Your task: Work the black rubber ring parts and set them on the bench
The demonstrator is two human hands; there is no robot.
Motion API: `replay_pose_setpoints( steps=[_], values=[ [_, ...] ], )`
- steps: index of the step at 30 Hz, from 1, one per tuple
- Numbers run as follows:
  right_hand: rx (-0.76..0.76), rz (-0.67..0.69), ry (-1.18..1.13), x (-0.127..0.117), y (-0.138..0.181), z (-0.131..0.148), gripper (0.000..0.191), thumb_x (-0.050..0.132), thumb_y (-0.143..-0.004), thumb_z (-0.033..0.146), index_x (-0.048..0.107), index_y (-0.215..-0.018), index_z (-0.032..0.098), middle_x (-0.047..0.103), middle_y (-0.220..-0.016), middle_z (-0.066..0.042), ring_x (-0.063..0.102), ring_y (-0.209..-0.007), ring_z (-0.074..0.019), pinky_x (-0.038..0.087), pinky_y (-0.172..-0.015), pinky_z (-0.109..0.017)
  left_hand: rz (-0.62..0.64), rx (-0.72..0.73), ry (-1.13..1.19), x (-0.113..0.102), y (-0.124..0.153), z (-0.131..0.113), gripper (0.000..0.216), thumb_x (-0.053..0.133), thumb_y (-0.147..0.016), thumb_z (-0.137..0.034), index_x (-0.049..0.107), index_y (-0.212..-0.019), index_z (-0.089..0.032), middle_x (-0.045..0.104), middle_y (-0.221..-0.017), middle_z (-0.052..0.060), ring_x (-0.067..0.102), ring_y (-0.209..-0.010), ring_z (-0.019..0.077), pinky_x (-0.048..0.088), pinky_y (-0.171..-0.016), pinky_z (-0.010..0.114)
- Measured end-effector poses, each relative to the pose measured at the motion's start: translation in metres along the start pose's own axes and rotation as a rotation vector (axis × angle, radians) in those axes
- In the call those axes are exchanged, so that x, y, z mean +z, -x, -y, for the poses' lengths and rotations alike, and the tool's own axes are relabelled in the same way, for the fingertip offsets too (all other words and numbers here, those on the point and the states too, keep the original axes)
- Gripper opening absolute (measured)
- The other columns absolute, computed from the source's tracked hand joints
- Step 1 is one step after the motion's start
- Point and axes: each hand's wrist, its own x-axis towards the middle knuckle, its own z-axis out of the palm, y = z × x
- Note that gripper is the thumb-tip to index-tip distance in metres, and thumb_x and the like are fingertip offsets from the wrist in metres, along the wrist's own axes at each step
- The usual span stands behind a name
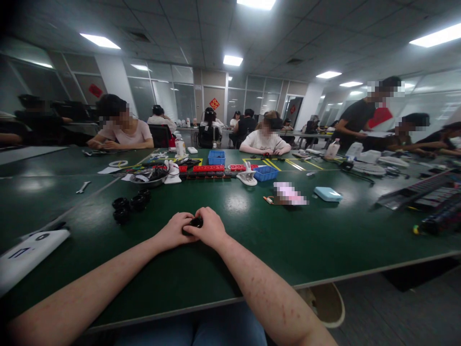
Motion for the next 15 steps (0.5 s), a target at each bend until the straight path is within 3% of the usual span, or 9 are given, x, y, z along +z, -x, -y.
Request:
replay_pose_setpoints(
  steps=[3,8,11,15],
  values=[
    [-0.039,0.047,-0.017,-0.0012,-0.0010,0.0018,0.021,0.067,-0.067,0.022,0.054,-0.083,0.018,0.052,-0.082,0.000,0.049,-0.079,-0.0150,0.039,-0.072,-0.029,0.014,0.055,0.021,0.0007,0.0005,0.0017,0.026,0.059,-0.085,-0.035,0.058,-0.103,-0.016,0.054,-0.114,0.007,0.049,-0.107,0.0257,0.038,-0.091,0.047],
    [-0.119,0.132,-0.071,-0.0055,-0.0015,0.0044,0.026,0.062,-0.067,0.009,0.056,-0.091,0.015,0.057,-0.091,-0.002,0.053,-0.088,-0.0167,0.041,-0.079,-0.032,0.047,0.096,0.052,0.0011,0.0013,0.0061,0.028,0.058,-0.086,-0.033,0.056,-0.107,-0.016,0.050,-0.121,0.008,0.047,-0.110,0.0271,0.038,-0.091,0.048],
    [-0.113,0.120,-0.091,-0.0065,-0.0004,0.0039,0.034,0.060,-0.069,0.009,0.054,-0.102,0.018,0.058,-0.100,-0.004,0.052,-0.095,-0.0174,0.040,-0.084,-0.032,0.051,0.086,0.055,0.0020,0.0006,0.0084,0.043,0.061,-0.083,-0.038,0.049,-0.119,-0.017,0.046,-0.127,0.010,0.042,-0.116,0.0299,0.034,-0.094,0.051],
    [-0.059,0.072,-0.088,-0.0050,0.0001,-0.0001,0.036,0.061,-0.075,0.025,0.051,-0.108,0.018,0.056,-0.101,-0.005,0.051,-0.095,-0.0193,0.039,-0.085,-0.035,0.045,0.044,0.052,0.0023,0.0009,0.0098,0.076,0.069,-0.068,-0.050,0.039,-0.130,-0.020,0.043,-0.132,0.012,0.038,-0.121,0.0312,0.029,-0.099,0.048]
  ],
)
